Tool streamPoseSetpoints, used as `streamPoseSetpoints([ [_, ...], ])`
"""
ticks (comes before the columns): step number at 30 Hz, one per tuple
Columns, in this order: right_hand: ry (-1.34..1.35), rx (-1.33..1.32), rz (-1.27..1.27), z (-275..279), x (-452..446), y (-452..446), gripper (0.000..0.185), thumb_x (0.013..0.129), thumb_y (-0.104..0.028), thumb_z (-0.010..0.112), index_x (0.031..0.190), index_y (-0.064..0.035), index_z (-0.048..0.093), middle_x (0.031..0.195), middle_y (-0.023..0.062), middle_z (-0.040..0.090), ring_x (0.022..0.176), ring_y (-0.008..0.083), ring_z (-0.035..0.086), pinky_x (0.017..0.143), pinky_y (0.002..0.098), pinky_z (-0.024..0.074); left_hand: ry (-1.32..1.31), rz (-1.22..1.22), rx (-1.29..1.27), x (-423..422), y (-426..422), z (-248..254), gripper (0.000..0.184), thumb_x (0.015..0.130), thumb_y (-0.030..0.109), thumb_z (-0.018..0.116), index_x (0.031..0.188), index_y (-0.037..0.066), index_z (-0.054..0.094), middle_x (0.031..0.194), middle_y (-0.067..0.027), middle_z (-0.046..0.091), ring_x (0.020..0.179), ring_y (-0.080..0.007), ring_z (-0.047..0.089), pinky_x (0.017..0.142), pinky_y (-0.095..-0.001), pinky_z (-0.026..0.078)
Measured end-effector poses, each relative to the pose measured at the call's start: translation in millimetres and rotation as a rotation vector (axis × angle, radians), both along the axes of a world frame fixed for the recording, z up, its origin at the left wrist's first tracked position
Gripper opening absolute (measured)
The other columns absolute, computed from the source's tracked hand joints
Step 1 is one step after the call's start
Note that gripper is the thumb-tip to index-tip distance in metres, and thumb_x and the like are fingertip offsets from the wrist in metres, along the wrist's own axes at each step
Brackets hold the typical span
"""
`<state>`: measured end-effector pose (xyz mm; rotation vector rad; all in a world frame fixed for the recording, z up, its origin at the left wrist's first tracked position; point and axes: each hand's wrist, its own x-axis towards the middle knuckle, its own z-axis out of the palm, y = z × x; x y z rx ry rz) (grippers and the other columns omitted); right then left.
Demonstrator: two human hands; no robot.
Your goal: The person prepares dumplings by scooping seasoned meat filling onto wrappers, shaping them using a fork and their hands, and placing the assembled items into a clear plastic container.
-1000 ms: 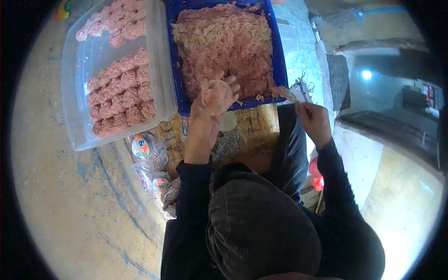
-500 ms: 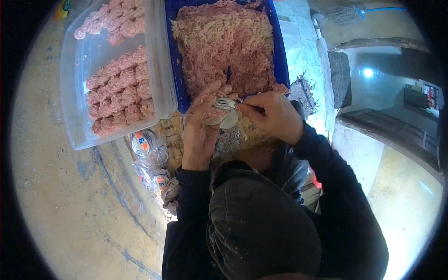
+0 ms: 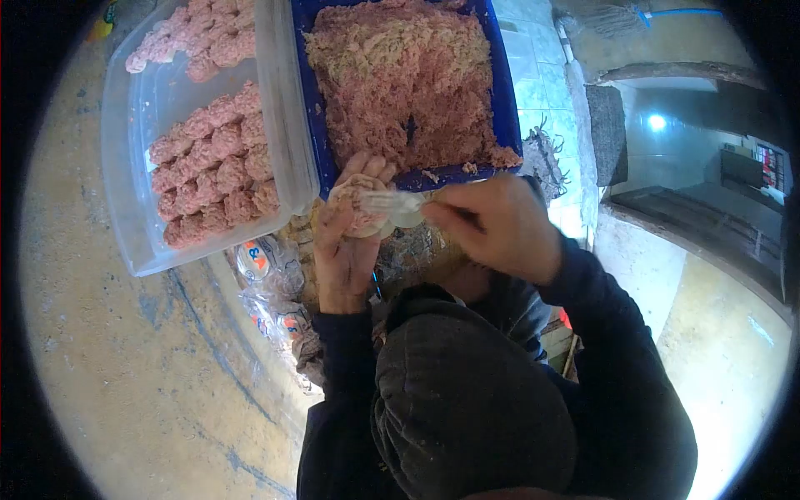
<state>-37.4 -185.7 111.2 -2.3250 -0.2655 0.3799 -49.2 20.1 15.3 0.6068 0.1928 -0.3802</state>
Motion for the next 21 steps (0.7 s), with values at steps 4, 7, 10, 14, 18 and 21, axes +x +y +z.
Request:
streamPoseSetpoints([
  [4,-0.011,0.010,0.129,-21,27,0,0.022,0.095,-0.023,0.067,0.090,-0.0023,0.074,0.075,0.0198,0.067,0.068,0.0374,0.067,0.062,0.0453,0.0507,0.092,0.170,0.070,-14,3,-9,0.071,0.099,0.030,0.063,0.154,-0.004,0.035,0.151,-0.0204,0.049,0.140,-0.0354,0.049,0.122,-0.0471,0.033],
  [7,-0.175,-0.241,0.115,-34,81,12,0.024,0.092,-0.023,0.067,0.085,-0.0010,0.072,0.081,0.0211,0.069,0.072,0.0390,0.069,0.067,0.0486,0.0537,0.149,0.331,-0.012,-22,14,-5,0.058,0.104,0.028,0.058,0.151,-0.002,0.041,0.148,-0.0177,0.052,0.135,-0.0342,0.054,0.119,-0.0453,0.038],
  [10,-0.151,-0.405,0.185,-88,133,46,0.027,0.092,-0.026,0.065,0.084,-0.0011,0.071,0.079,0.0217,0.069,0.075,0.0398,0.069,0.070,0.0517,0.0556,0.150,0.197,0.045,-39,31,-32,0.048,0.107,0.027,0.054,0.143,-0.003,0.050,0.143,-0.0161,0.057,0.130,-0.0306,0.058,0.115,-0.0423,0.040],
  [14,-0.280,-0.427,0.155,-120,136,88,0.027,0.092,-0.028,0.064,0.087,-0.0024,0.071,0.079,0.0205,0.069,0.076,0.0396,0.070,0.070,0.0526,0.0556,0.100,0.192,0.363,-37,31,-10,0.044,0.106,0.022,0.056,0.142,-0.004,0.052,0.139,-0.0147,0.061,0.127,-0.0246,0.059,0.112,-0.0375,0.042],
  [18,-0.281,-0.322,0.137,-52,96,38,0.025,0.090,-0.024,0.064,0.079,-0.0037,0.074,0.077,0.0192,0.071,0.075,0.0402,0.071,0.067,0.0509,0.0573,0.137,0.252,0.296,-29,26,6,0.034,0.104,0.016,0.059,0.132,-0.004,0.058,0.131,-0.0128,0.064,0.123,-0.0231,0.060,0.111,-0.0365,0.043],
  [21,-0.126,-0.113,0.132,-6,65,1,0.030,0.093,-0.031,0.066,0.083,-0.0041,0.075,0.073,0.0195,0.067,0.070,0.0404,0.067,0.063,0.0503,0.0518,0.143,0.286,0.171,-16,13,-3,0.033,0.104,0.015,0.059,0.131,-0.003,0.058,0.131,-0.0130,0.064,0.124,-0.0233,0.061,0.112,-0.0368,0.044],
])
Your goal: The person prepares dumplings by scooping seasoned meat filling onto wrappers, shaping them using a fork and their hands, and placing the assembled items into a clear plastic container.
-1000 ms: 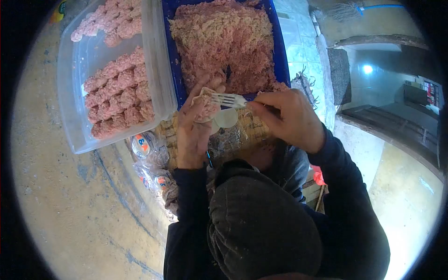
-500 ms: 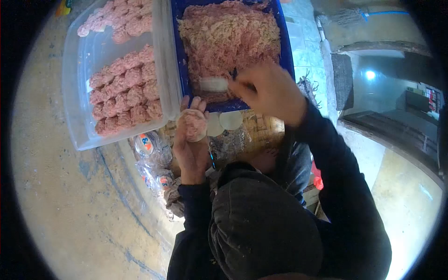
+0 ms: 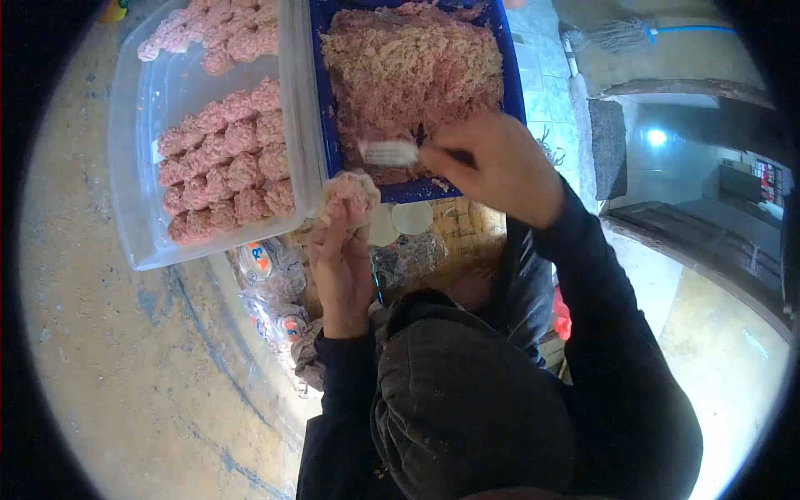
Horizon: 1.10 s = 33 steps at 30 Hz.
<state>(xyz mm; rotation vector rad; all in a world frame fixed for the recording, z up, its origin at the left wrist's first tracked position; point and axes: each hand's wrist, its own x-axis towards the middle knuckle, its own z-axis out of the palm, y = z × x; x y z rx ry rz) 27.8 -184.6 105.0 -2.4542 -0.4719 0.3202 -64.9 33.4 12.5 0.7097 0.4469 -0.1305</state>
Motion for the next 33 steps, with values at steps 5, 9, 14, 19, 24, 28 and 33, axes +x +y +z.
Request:
streamPoseSetpoints([
  [5,0.102,0.163,-0.062,-7,-40,-15,0.027,0.094,-0.027,0.069,0.084,-0.0032,0.076,0.069,0.0170,0.066,0.062,0.0358,0.064,0.058,0.0440,0.0480,0.019,-0.030,-0.177,16,-26,16,0.034,0.104,0.015,0.059,0.133,-0.003,0.056,0.134,-0.0135,0.063,0.123,-0.0235,0.062,0.111,-0.0383,0.047],
  [9,0.085,0.075,-0.009,4,-41,-20,0.024,0.093,-0.026,0.071,0.085,-0.0036,0.077,0.068,0.0151,0.067,0.059,0.0339,0.064,0.056,0.0405,0.0474,-0.042,-0.135,-0.111,7,-19,24,0.025,0.103,0.014,0.063,0.120,-0.003,0.067,0.125,-0.0119,0.069,0.115,-0.0187,0.067,0.101,-0.0356,0.054],
  [14,0.031,-0.053,0.174,-5,-33,-28,0.028,0.093,-0.032,0.069,0.083,-0.0065,0.077,0.071,0.0154,0.068,0.066,0.0364,0.067,0.061,0.0461,0.0504,-0.027,-0.469,0.189,22,-9,17,0.019,0.102,0.013,0.065,0.113,-0.001,0.071,0.115,-0.0117,0.073,0.104,-0.0175,0.071,0.094,-0.0332,0.058],
  [19,-0.044,-0.077,0.004,-10,-46,-20,0.032,0.092,-0.037,0.067,0.080,-0.0083,0.076,0.072,0.0155,0.069,0.069,0.0379,0.068,0.063,0.0493,0.0510,0.017,-0.186,-0.156,16,-23,-11,0.023,0.101,0.014,0.066,0.120,0.001,0.067,0.116,-0.0100,0.073,0.103,-0.0163,0.071,0.091,-0.0311,0.059],
  [24,-0.110,-0.001,-0.124,-24,-58,-21,0.025,0.092,-0.025,0.072,0.080,-0.0035,0.075,0.069,0.0173,0.067,0.063,0.0368,0.066,0.058,0.0447,0.0499,0.094,-0.123,-0.238,10,-32,-19,0.028,0.102,0.015,0.065,0.127,0.003,0.063,0.121,-0.0101,0.071,0.109,-0.0185,0.070,0.095,-0.0330,0.059],
  [28,-0.069,-0.002,-0.127,-20,-57,-27,0.025,0.091,-0.025,0.072,0.080,-0.0031,0.075,0.069,0.0176,0.066,0.062,0.0372,0.065,0.058,0.0451,0.0494,0.121,-0.097,-0.303,10,-33,-22,0.030,0.102,0.015,0.065,0.129,0.003,0.062,0.125,-0.0112,0.070,0.116,-0.0199,0.068,0.102,-0.0353,0.056],
  [33,-0.046,0.083,-0.253,0,-71,-26,0.028,0.093,-0.030,0.070,0.078,-0.0062,0.071,0.067,0.0173,0.065,0.064,0.0399,0.065,0.060,0.0497,0.0506,0.069,-0.009,-0.248,13,-32,-26,0.032,0.104,0.018,0.062,0.130,0.001,0.060,0.129,-0.0131,0.068,0.118,-0.0212,0.067,0.104,-0.0362,0.055],
])
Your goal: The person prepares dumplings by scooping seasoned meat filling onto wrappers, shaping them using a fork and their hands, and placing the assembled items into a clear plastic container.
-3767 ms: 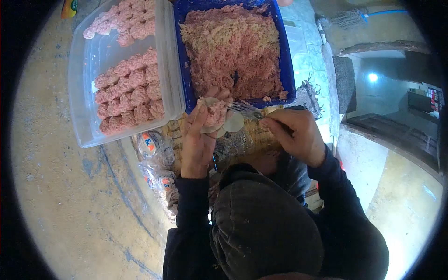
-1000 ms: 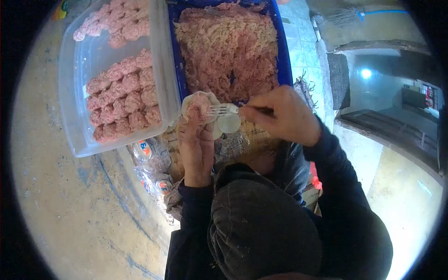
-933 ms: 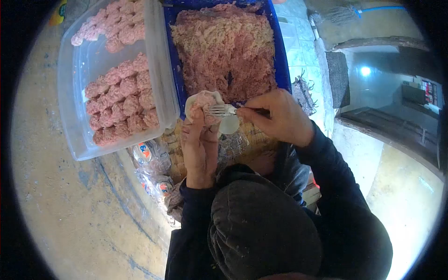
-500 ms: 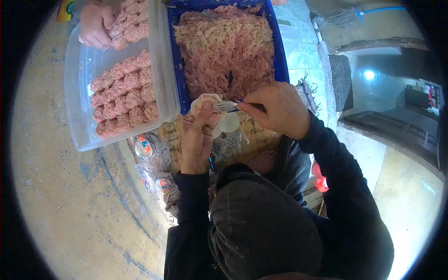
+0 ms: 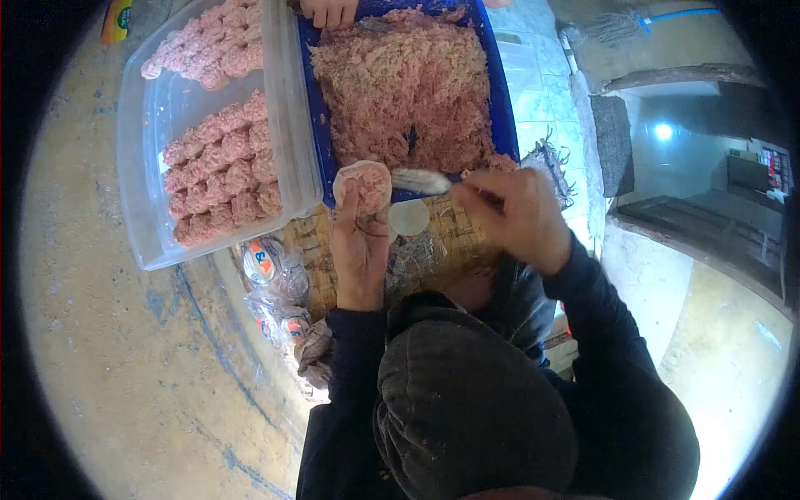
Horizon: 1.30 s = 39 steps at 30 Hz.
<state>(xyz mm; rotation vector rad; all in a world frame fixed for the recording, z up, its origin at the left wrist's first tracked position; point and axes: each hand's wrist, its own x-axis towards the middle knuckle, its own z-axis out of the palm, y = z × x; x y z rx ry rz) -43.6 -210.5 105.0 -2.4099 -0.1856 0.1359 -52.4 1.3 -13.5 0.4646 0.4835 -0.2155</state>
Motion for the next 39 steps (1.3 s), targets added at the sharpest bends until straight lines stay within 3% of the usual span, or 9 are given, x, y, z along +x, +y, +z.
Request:
streamPoseSetpoints([
  [14,0.045,0.131,0.086,-12,-2,8,0.020,0.093,-0.017,0.072,0.088,0.0017,0.074,0.069,0.0194,0.066,0.060,0.0335,0.067,0.056,0.0380,0.0493,-0.162,-0.115,-0.017,7,-15,69,0.036,0.104,0.018,0.060,0.135,-0.001,0.056,0.130,-0.0140,0.067,0.120,-0.0257,0.065,0.102,-0.0368,0.055],
  [17,0.104,0.291,0.055,30,-6,4,0.021,0.096,-0.021,0.068,0.088,-0.0024,0.074,0.067,0.0162,0.066,0.060,0.0347,0.066,0.058,0.0408,0.0508,-0.289,-0.354,0.630,11,-1,106,0.051,0.094,0.018,0.074,0.137,-0.001,0.055,0.132,-0.0151,0.066,0.122,-0.0254,0.064,0.101,-0.0360,0.055],
  [21,0.178,0.275,0.121,45,-16,-2,0.014,0.093,-0.009,0.070,0.087,0.0035,0.072,0.068,0.0164,0.066,0.058,0.0254,0.066,0.056,0.0347,0.0484,-0.579,-0.438,0.903,22,20,84,0.057,0.076,0.012,0.085,0.126,0.000,0.061,0.115,-0.0112,0.071,0.102,-0.0199,0.070,0.088,-0.0343,0.057],
  [23,0.083,0.197,0.185,10,-15,10,0.019,0.093,-0.015,0.071,0.085,0.0020,0.072,0.064,0.0173,0.062,0.055,0.0282,0.064,0.055,0.0377,0.0473,-0.884,-0.648,1.040,30,24,55,0.039,0.075,0.009,0.083,0.109,0.000,0.068,0.097,-0.0059,0.072,0.087,-0.0167,0.069,0.080,-0.0312,0.056],
  [26,0.215,0.128,0.124,14,-14,-1,0.024,0.093,-0.024,0.069,0.087,-0.0018,0.074,0.072,0.0203,0.067,0.066,0.0379,0.066,0.061,0.0454,0.0494,-0.736,-0.606,0.892,31,20,27,0.027,0.074,0.008,0.083,0.097,0.000,0.070,0.089,-0.0028,0.070,0.082,-0.0139,0.066,0.075,-0.0285,0.053],
  [30,0.323,0.176,0.114,14,-17,-38,0.020,0.097,-0.018,0.069,0.093,0.0006,0.075,0.076,0.0167,0.071,0.066,0.0264,0.069,0.063,0.0366,0.0516,-1.006,-0.541,1.240,24,44,-5,0.050,0.063,0.015,0.094,0.105,0.003,0.070,0.085,-0.0034,0.066,0.080,-0.0144,0.064,0.070,-0.0289,0.052],
  [33,0.341,0.449,0.094,-15,-13,-35,0.015,0.100,-0.009,0.066,0.098,0.0041,0.074,0.082,0.0125,0.074,0.075,0.0140,0.068,0.069,0.0305,0.0527,-0.641,-0.637,0.780,33,18,48,0.055,0.060,0.018,0.096,0.108,0.004,0.072,0.083,-0.0015,0.066,0.077,-0.0124,0.063,0.068,-0.0288,0.052],
  [36,0.255,0.531,0.195,-38,-12,-13,0.017,0.098,-0.010,0.069,0.098,0.0054,0.074,0.090,0.0150,0.075,0.078,0.0152,0.069,0.071,0.0306,0.0533,-0.954,-0.596,0.782,39,4,54,0.058,0.061,0.017,0.096,0.112,0.003,0.073,0.079,0.0000,0.065,0.073,-0.0104,0.059,0.062,-0.0287,0.049],
  [39,0.076,0.345,0.292,-36,-3,-10,0.018,0.098,-0.012,0.069,0.097,0.0053,0.074,0.090,0.0143,0.075,0.077,0.0175,0.070,0.070,0.0317,0.0535,-0.861,-0.662,0.840,37,16,34,0.055,0.063,0.018,0.096,0.110,0.002,0.072,0.084,-0.0019,0.067,0.075,-0.0126,0.061,0.065,-0.0292,0.051],
])
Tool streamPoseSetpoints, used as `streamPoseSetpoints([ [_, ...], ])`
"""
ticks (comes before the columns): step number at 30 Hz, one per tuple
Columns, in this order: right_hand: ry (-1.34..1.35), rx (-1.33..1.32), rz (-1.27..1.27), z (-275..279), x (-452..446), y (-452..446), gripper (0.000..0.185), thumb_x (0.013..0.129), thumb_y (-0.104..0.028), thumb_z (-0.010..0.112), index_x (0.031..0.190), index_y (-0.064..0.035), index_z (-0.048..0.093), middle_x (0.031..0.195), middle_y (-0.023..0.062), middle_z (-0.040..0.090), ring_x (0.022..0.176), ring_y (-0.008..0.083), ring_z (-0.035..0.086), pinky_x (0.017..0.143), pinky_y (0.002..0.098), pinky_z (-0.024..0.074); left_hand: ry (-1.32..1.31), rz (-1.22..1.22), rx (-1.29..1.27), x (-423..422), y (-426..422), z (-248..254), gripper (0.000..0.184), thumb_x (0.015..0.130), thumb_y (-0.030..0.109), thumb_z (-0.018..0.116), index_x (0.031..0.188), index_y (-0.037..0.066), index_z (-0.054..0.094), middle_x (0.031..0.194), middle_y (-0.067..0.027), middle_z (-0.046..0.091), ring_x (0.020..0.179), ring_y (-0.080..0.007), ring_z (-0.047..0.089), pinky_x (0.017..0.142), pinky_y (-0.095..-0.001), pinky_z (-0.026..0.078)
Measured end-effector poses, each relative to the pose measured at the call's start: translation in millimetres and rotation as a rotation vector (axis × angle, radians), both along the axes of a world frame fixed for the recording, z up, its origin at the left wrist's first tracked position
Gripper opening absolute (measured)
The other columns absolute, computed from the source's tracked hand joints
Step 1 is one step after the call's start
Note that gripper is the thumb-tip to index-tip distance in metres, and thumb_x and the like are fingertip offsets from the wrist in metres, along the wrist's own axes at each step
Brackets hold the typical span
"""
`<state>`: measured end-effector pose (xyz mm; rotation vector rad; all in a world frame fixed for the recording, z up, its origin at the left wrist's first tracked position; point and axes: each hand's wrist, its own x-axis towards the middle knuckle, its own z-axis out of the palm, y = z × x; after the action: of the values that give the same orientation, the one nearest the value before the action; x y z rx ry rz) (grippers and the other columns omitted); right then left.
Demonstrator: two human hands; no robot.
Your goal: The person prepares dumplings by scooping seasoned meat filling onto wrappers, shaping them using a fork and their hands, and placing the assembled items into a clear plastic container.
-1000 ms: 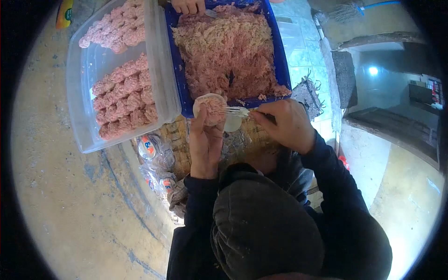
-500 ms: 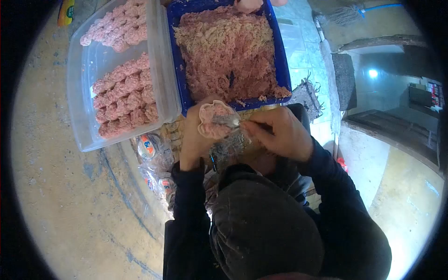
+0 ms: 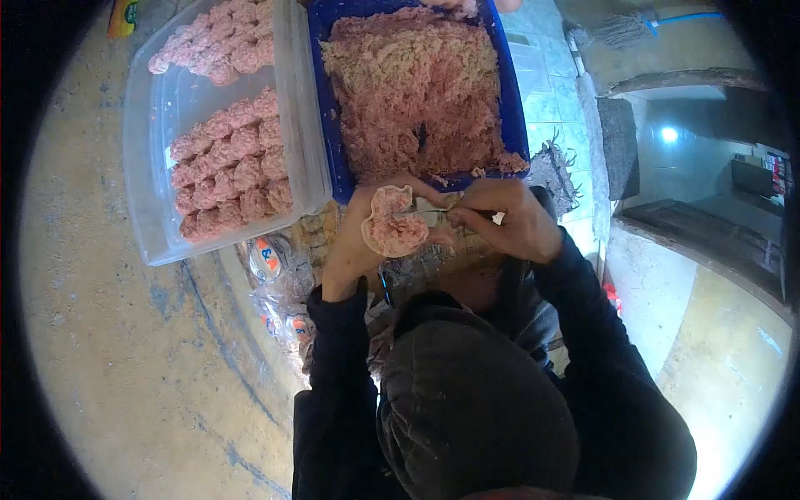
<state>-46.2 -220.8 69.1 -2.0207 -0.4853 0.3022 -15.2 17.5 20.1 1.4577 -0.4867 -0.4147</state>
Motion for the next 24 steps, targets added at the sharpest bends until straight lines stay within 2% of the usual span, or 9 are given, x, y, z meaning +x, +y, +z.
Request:
streamPoseSetpoints([
  [3,0.243,0.080,-0.183,10,-6,-1,0.016,0.096,-0.010,0.068,0.096,0.0045,0.074,0.088,0.0149,0.074,0.077,0.0219,0.071,0.069,0.0335,0.0533,-0.481,-0.020,0.409,0,25,-20,0.053,0.064,0.020,0.097,0.105,0.002,0.068,0.088,-0.0037,0.069,0.082,-0.0142,0.065,0.073,-0.0280,0.054],
  [6,0.177,0.121,-0.057,12,-16,2,0.014,0.096,-0.008,0.067,0.096,0.0046,0.074,0.086,0.0162,0.072,0.077,0.0257,0.071,0.069,0.0352,0.0531,-0.118,0.276,0.189,-11,22,-26,0.053,0.064,0.025,0.098,0.098,0.004,0.063,0.086,-0.0034,0.069,0.087,-0.0141,0.067,0.078,-0.0271,0.055],
  [7,0.174,0.116,-0.058,9,-19,7,0.014,0.096,-0.008,0.067,0.096,0.0046,0.074,0.086,0.0162,0.072,0.077,0.0257,0.071,0.069,0.0352,0.0531,-0.479,0.475,0.348,-17,5,-24,0.051,0.067,0.020,0.096,0.101,0.004,0.062,0.083,-0.0017,0.067,0.080,-0.0167,0.065,0.073,-0.0281,0.054],
  [9,0.079,0.116,-0.192,1,-25,22,0.013,0.095,-0.007,0.067,0.096,0.0041,0.073,0.085,0.0174,0.072,0.077,0.0279,0.070,0.070,0.0358,0.0524,-0.841,0.663,0.499,-26,-14,-7,0.050,0.070,0.016,0.094,0.105,0.004,0.060,0.080,-0.0001,0.065,0.072,-0.0193,0.063,0.068,-0.0291,0.053],
  [10,0.079,0.117,-0.194,5,-23,21,0.013,0.095,-0.007,0.067,0.096,0.0041,0.073,0.085,0.0174,0.072,0.077,0.0279,0.070,0.070,0.0358,0.0524,-0.461,0.526,0.297,-21,-19,31,0.051,0.076,0.013,0.089,0.116,0.003,0.059,0.082,-0.0012,0.065,0.074,-0.0174,0.064,0.070,-0.0284,0.055],
  [12,-0.002,0.074,-0.169,21,-15,19,0.012,0.094,-0.008,0.068,0.094,0.0033,0.073,0.081,0.0166,0.070,0.077,0.0298,0.069,0.069,0.0379,0.0517,-0.089,0.378,0.103,-15,-15,60,0.054,0.082,0.010,0.083,0.128,0.001,0.057,0.083,-0.0022,0.066,0.076,-0.0155,0.064,0.073,-0.0276,0.056],
  [15,0.071,0.001,-0.073,34,-15,14,0.012,0.094,-0.009,0.068,0.091,0.0020,0.072,0.078,0.0168,0.068,0.075,0.0325,0.069,0.068,0.0403,0.0508,0.297,0.082,-0.215,-3,13,63,0.066,0.085,0.011,0.083,0.142,0.000,0.052,0.091,-0.0065,0.071,0.082,-0.0125,0.066,0.079,-0.0282,0.059],
  [18,0.071,-0.126,-0.067,14,-15,20,0.013,0.094,-0.010,0.068,0.090,0.0018,0.072,0.077,0.0177,0.067,0.073,0.0327,0.069,0.066,0.0419,0.0505,0.909,-0.217,-0.249,17,18,46,0.074,0.080,0.007,0.085,0.146,-0.002,0.051,0.099,-0.0103,0.074,0.081,-0.0135,0.069,0.079,-0.0281,0.060],
  [24,0.042,-0.072,-0.300,22,-20,10,0.013,0.094,-0.010,0.068,0.091,0.0029,0.071,0.077,0.0194,0.067,0.072,0.0332,0.069,0.065,0.0403,0.0505,0.399,0.253,-0.141,-4,7,8,0.039,0.072,0.006,0.090,0.103,0.000,0.068,0.099,-0.0088,0.075,0.077,-0.0140,0.070,0.071,-0.0263,0.057],
])
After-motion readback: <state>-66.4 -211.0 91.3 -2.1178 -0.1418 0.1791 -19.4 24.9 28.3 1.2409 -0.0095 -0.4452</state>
